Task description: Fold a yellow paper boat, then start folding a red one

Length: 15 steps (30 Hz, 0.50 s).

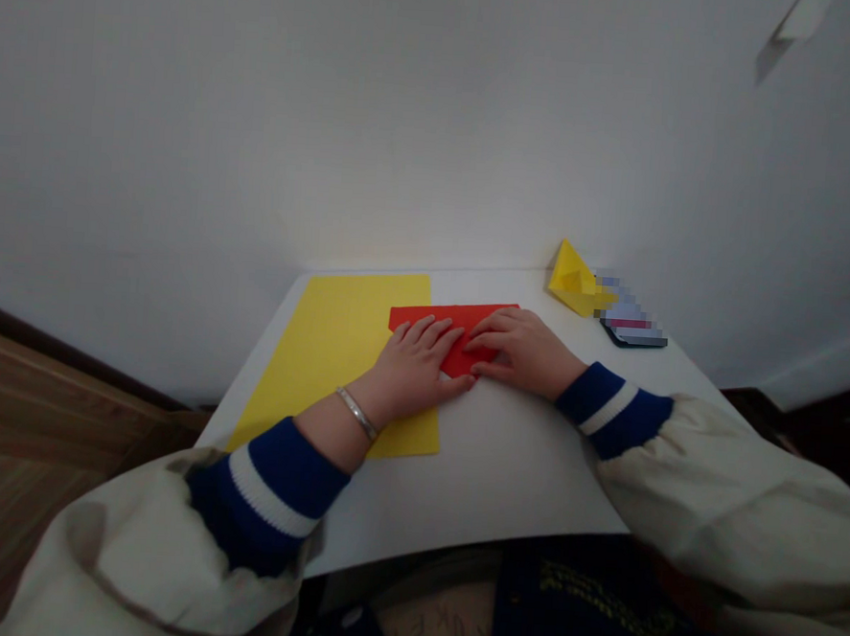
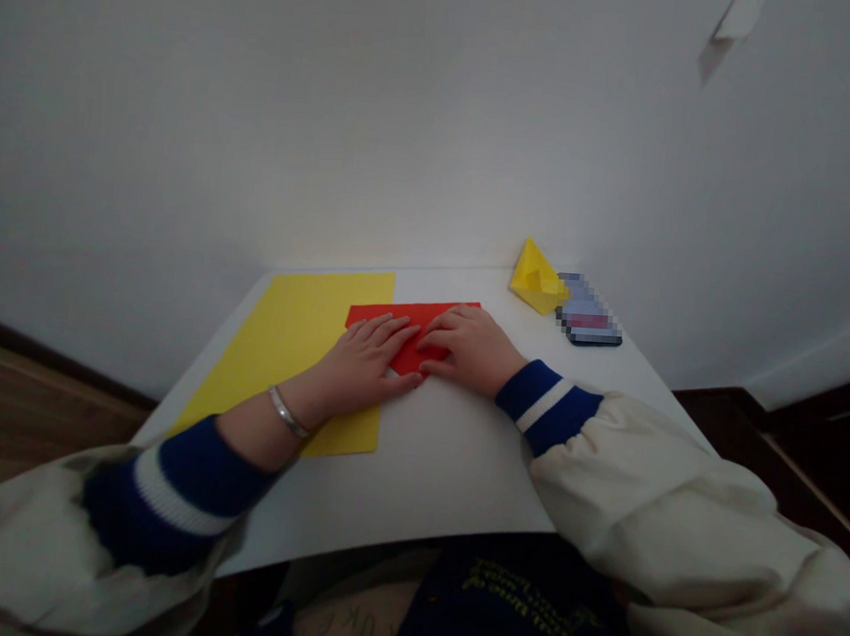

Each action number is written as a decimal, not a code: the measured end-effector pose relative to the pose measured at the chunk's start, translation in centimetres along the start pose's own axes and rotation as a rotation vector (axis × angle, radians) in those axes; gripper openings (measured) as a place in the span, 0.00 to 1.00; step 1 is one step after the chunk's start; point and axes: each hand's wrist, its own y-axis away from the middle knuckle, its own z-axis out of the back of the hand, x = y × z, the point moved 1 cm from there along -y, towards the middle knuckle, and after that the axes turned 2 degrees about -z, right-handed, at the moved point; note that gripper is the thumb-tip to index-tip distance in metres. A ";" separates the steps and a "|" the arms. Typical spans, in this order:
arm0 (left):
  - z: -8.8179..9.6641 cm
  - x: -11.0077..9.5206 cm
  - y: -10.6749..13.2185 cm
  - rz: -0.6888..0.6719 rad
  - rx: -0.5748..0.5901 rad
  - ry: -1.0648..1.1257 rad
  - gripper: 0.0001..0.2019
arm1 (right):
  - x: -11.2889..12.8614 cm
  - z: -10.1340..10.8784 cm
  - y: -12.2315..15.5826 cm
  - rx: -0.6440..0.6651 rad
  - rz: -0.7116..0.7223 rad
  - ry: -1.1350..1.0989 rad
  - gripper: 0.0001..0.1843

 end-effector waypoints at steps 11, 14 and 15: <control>-0.1 0.2 -0.2 -0.022 0.041 -0.004 0.38 | 0.0 -0.3 -0.1 0.022 -0.006 0.007 0.15; -0.1 0.2 -0.2 -0.027 0.063 0.027 0.39 | 0.1 -0.3 -0.1 0.029 -0.021 -0.001 0.14; -0.1 0.2 -0.2 -0.026 0.066 0.037 0.39 | 0.1 -0.3 -0.2 0.030 -0.026 -0.006 0.14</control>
